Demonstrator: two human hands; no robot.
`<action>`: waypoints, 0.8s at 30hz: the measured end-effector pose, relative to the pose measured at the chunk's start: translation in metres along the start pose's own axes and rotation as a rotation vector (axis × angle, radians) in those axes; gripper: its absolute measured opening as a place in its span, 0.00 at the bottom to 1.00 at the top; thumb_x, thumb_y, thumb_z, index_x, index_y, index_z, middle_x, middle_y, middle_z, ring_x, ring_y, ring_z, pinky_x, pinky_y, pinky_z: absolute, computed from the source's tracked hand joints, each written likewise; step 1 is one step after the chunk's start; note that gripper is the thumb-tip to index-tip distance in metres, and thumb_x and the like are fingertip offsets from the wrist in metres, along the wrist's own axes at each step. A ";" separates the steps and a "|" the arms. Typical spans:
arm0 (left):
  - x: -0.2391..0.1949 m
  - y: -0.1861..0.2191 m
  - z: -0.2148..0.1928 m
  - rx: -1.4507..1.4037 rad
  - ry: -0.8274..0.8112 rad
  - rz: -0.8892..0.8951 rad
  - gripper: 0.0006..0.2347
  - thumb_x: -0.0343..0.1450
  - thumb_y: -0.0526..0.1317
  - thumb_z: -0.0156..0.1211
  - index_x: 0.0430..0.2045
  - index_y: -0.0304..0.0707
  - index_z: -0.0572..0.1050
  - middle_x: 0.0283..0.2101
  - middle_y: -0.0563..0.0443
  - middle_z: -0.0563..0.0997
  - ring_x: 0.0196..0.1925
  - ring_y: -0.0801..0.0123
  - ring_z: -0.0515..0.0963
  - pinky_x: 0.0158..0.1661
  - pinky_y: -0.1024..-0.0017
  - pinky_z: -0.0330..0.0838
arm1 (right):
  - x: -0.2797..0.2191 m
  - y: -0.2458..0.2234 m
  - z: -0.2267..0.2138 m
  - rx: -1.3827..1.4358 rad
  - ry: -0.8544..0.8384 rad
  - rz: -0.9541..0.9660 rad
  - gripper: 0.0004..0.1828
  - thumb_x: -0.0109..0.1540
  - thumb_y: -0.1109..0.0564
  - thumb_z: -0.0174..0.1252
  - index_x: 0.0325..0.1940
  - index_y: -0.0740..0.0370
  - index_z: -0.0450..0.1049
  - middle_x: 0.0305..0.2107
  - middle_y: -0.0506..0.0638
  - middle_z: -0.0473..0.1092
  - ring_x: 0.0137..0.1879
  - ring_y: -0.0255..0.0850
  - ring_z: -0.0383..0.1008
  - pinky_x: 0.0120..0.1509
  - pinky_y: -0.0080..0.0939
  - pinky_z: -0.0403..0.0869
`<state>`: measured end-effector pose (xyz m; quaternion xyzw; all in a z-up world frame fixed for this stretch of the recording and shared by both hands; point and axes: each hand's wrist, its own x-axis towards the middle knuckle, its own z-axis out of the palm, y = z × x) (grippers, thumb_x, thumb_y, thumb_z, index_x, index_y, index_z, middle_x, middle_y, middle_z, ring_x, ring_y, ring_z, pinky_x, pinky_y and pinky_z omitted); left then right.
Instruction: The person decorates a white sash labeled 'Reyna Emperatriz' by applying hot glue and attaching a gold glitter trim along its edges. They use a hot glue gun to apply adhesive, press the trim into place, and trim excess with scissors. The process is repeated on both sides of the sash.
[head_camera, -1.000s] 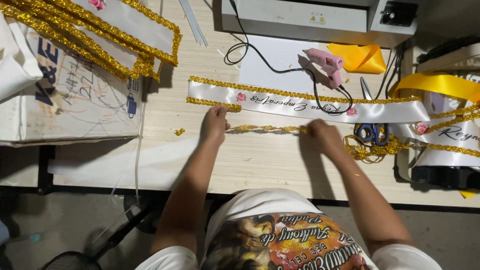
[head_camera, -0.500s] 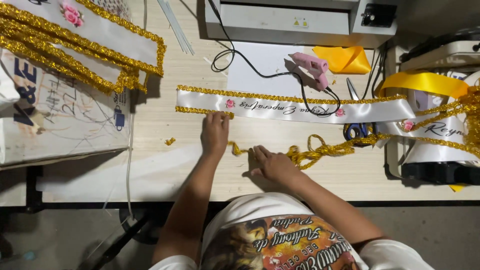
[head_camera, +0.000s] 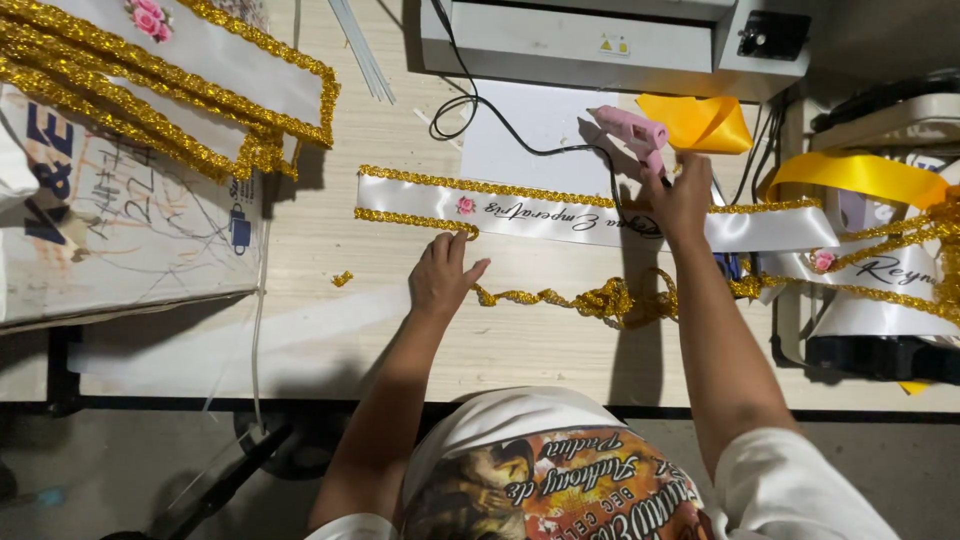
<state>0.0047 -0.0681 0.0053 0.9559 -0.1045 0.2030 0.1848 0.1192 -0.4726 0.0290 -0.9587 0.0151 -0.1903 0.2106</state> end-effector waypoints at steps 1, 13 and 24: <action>0.000 -0.002 -0.002 0.004 0.001 -0.002 0.27 0.64 0.55 0.74 0.50 0.39 0.74 0.46 0.48 0.74 0.40 0.60 0.80 0.34 0.68 0.79 | 0.010 -0.002 0.004 0.003 0.000 -0.003 0.27 0.64 0.47 0.73 0.51 0.73 0.71 0.42 0.65 0.71 0.43 0.57 0.72 0.45 0.51 0.71; -0.004 -0.006 -0.011 0.021 -0.031 0.174 0.26 0.69 0.55 0.67 0.63 0.57 0.72 0.66 0.41 0.66 0.60 0.56 0.72 0.52 0.61 0.74 | 0.079 -0.041 -0.002 0.169 -0.344 0.029 0.18 0.62 0.53 0.69 0.53 0.58 0.75 0.40 0.54 0.76 0.45 0.50 0.78 0.54 0.51 0.73; -0.012 -0.008 0.003 0.040 -0.065 0.116 0.26 0.70 0.54 0.65 0.61 0.44 0.72 0.68 0.55 0.68 0.65 0.65 0.68 0.58 0.61 0.64 | 0.072 -0.059 -0.021 0.212 -0.385 0.091 0.19 0.66 0.55 0.68 0.55 0.65 0.70 0.39 0.56 0.77 0.44 0.44 0.79 0.50 0.44 0.75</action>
